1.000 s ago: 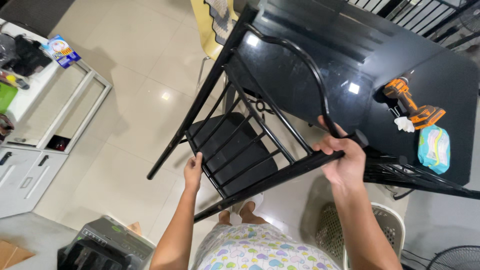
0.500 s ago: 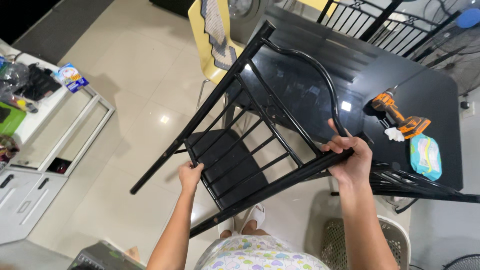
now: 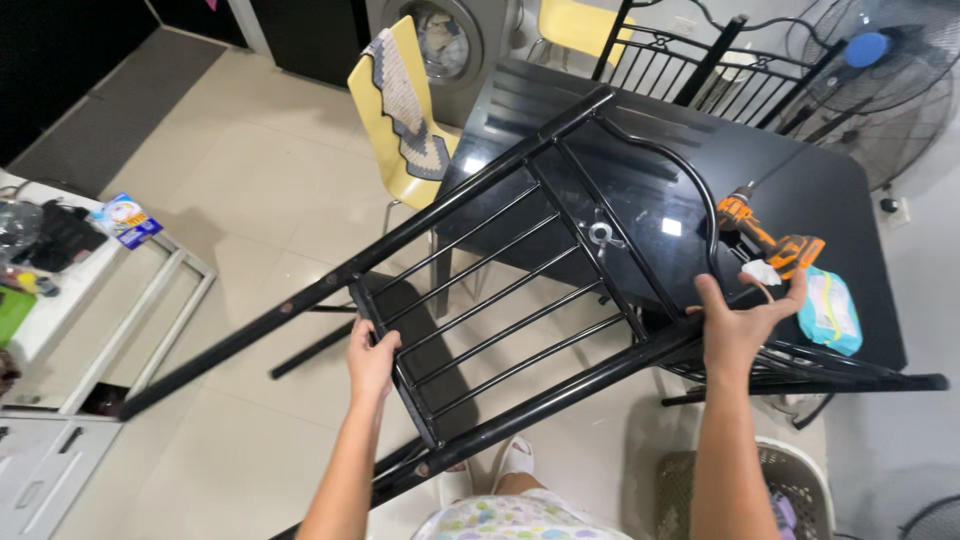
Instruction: The person flips a black metal chair upside down on a table and uses an Allen key to loosen and remove bolts from the chair legs. The chair remains upside down on the table while the person works on the joints.
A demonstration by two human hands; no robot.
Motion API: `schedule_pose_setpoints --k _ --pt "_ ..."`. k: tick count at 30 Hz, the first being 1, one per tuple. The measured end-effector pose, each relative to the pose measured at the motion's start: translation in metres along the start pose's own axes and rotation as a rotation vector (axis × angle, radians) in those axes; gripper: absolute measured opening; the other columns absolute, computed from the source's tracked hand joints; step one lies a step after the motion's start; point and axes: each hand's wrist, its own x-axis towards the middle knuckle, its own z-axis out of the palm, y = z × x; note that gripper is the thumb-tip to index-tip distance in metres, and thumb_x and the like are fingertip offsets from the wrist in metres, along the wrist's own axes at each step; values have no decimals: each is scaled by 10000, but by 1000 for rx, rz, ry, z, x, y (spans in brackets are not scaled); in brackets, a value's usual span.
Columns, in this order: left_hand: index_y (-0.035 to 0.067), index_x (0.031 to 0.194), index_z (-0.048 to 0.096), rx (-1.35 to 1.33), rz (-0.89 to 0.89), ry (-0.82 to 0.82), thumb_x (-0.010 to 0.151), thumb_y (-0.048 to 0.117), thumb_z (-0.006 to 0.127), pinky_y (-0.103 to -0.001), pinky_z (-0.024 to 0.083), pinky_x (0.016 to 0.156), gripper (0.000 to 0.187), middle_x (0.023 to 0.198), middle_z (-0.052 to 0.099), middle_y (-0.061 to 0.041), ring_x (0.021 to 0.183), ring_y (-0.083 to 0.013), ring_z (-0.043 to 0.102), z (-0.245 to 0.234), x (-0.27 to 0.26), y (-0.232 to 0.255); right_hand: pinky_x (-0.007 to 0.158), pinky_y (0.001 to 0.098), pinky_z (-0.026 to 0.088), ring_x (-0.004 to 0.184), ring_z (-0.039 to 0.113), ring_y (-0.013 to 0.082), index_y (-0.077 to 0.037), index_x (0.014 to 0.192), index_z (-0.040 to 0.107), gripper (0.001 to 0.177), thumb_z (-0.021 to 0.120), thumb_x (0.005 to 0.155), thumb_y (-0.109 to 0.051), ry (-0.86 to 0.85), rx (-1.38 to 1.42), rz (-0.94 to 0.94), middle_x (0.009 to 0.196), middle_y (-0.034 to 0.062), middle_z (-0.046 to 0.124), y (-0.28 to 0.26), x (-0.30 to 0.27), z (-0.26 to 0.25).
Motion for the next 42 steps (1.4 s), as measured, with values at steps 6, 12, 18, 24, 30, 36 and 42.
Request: schedule_pose_setpoints --k 6,12,18,24,30,36,42 --pt "14 884 563 -66 -178 -9 799 -128 687 -277 466 634 208 1161 556 -188 730 -131 585 24 -9 38 1147 601 330 1406 381 443 -110 1504 526 740 905 954 -429 88 -849 -377 1540 283 417 -6 4 12" --pt "10 819 594 115 47 7 697 -91 657 -276 515 670 170 1594 394 -140 955 -143 633 63 -22 106 1050 735 194 1369 374 496 -206 1346 662 999 896 417 -489 -748 -813 -966 1480 215 479 -41 -31 98" --pt "-3 817 601 493 321 5 739 6 743 -332 492 881 163 1638 349 -279 1306 -299 530 102 -24 139 1125 526 383 1052 580 254 -156 1121 668 470 790 667 -133 -910 -774 -1048 994 32 601 -24 1 126" --pt "-5 830 539 718 279 31 686 124 768 -359 531 784 299 1595 431 -270 1010 -353 672 160 1 177 910 453 400 914 568 262 -132 1016 669 328 774 706 -147 -746 -553 -1014 894 37 576 -6 42 115" --pt "12 803 592 668 408 -76 673 148 751 -396 542 830 246 1555 393 -338 1175 -381 649 242 27 201 913 445 380 919 575 268 -114 1029 692 367 832 729 -272 -678 -534 -932 918 41 609 4 97 99" --pt "13 794 584 756 563 -168 662 149 793 -622 285 1139 282 1527 395 -372 1445 -483 379 325 51 205 931 439 369 934 570 260 -145 1026 714 360 865 767 -344 -525 -531 -943 941 17 623 28 151 79" --pt "30 708 489 707 554 -289 642 125 779 -769 142 1118 313 1486 417 -391 1476 -485 298 412 83 198 930 433 368 914 561 252 -137 1054 712 410 885 762 -365 -416 -593 -896 936 15 605 53 201 60"
